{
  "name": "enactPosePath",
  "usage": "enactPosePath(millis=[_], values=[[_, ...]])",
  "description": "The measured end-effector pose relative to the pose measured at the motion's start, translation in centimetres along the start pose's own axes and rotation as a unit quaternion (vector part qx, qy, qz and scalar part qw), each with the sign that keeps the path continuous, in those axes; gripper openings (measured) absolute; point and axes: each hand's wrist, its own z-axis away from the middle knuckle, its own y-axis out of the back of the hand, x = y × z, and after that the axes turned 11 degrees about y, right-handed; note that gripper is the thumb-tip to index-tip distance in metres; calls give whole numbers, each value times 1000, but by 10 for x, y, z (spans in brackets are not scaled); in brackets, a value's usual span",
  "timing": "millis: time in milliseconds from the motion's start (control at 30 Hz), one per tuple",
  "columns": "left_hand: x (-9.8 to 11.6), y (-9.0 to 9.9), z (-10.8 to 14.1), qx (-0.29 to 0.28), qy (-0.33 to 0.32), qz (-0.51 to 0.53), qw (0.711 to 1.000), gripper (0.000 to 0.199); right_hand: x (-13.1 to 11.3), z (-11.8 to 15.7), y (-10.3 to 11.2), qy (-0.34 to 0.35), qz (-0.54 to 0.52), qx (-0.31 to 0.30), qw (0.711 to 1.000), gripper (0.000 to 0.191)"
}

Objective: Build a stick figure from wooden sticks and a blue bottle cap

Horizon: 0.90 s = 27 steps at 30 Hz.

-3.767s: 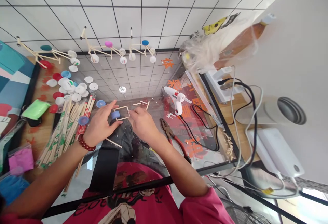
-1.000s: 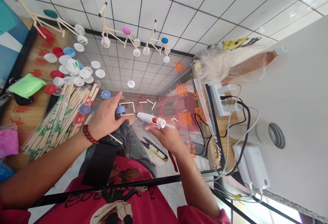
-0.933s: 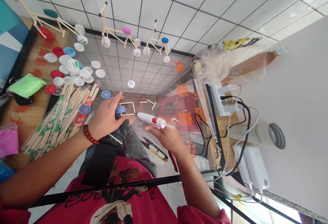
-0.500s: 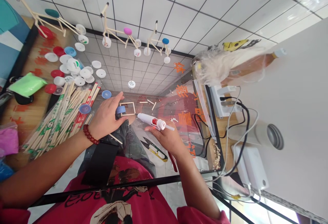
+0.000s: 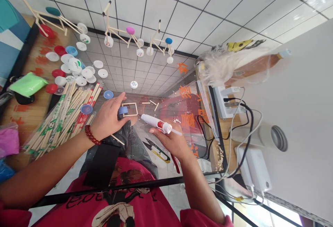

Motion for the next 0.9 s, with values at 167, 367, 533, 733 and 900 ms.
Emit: enactPosePath(millis=[167, 367, 533, 733, 900], values=[[0, 0, 0, 2, -4, 1, 1000, 89, -3, 0, 0, -6, -6, -3, 1000, 36], [-1, -1, 0, 2, -5, 8, 1000, 88, -4, -7, -3, -13, -19, 8, 1000, 36], [-1, -1, 0, 6, -7, 11, 1000, 89, -5, -14, -3, -12, -25, 18, 999, 41], [-1, 0, 0, 2, -4, 7, 1000, 88, -6, -22, -3, -7, -39, 14, 999, 39], [0, 0, 0, 0, -2, 6, 1000, 90, -5, -21, 1, -15, -29, 17, 999, 46]])
